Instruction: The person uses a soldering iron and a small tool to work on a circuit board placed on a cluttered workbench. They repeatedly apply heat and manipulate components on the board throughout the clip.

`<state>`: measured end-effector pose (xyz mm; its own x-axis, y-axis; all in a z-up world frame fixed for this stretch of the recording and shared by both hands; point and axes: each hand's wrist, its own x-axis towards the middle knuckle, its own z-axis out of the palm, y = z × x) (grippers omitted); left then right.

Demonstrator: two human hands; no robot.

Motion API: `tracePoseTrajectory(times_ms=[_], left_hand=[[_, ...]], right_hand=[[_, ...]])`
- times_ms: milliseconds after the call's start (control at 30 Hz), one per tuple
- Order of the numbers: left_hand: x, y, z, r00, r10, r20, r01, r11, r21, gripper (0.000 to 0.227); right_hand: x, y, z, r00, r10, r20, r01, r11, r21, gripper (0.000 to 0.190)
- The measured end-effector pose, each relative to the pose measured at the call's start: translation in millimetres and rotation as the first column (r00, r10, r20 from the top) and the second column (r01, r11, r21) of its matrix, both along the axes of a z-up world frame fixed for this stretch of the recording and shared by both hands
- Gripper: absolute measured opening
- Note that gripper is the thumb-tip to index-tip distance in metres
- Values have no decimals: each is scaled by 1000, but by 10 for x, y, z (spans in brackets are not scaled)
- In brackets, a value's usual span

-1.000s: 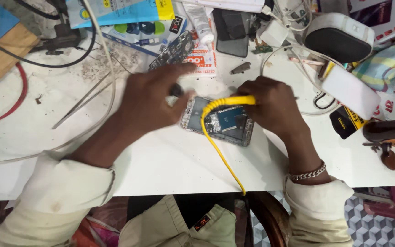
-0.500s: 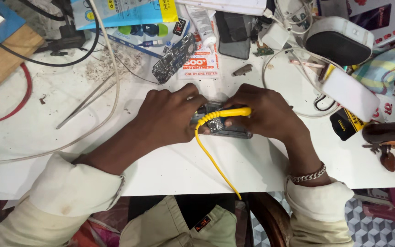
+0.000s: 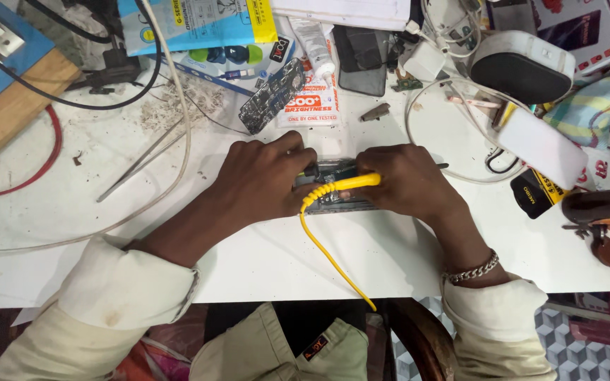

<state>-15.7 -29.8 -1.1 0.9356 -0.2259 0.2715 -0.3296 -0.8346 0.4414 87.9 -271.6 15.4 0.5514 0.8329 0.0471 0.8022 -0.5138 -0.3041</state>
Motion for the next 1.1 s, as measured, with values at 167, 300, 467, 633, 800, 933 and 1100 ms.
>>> tracePoseTrajectory(times_ms=[167, 300, 467, 633, 800, 933, 1100], left_hand=[[10, 6, -9, 1000, -14, -4, 14, 999, -47, 27], [8, 10, -1, 1000, -20, -7, 19, 996, -90, 19], [-6, -26, -40, 999, -41, 13, 42, 991, -130, 29], [2, -11, 34, 999, -33, 1, 33, 993, -111, 32], [-24, 24, 70, 996, -37, -85, 26, 992, -124, 34], [-30, 12, 118, 993, -34, -114, 18, 990, -139, 31], [-23, 14, 215, 995, -49, -92, 38, 992, -117, 45]], right_hand=[[16, -4, -31, 998, 58, 23, -59, 997, 39, 26], [7, 38, -9, 997, 73, 21, -74, 996, 55, 24], [-60, 61, -5, 996, 86, 7, -87, 995, 56, 25], [-86, 87, 40, 998, 58, -30, -57, 998, 33, 24], [-74, 45, 94, 993, -106, -49, 111, 988, 103, 18], [-40, 13, 149, 999, -50, -15, 51, 995, 86, 38], [15, 19, 195, 998, -55, -11, 55, 998, 32, 34]])
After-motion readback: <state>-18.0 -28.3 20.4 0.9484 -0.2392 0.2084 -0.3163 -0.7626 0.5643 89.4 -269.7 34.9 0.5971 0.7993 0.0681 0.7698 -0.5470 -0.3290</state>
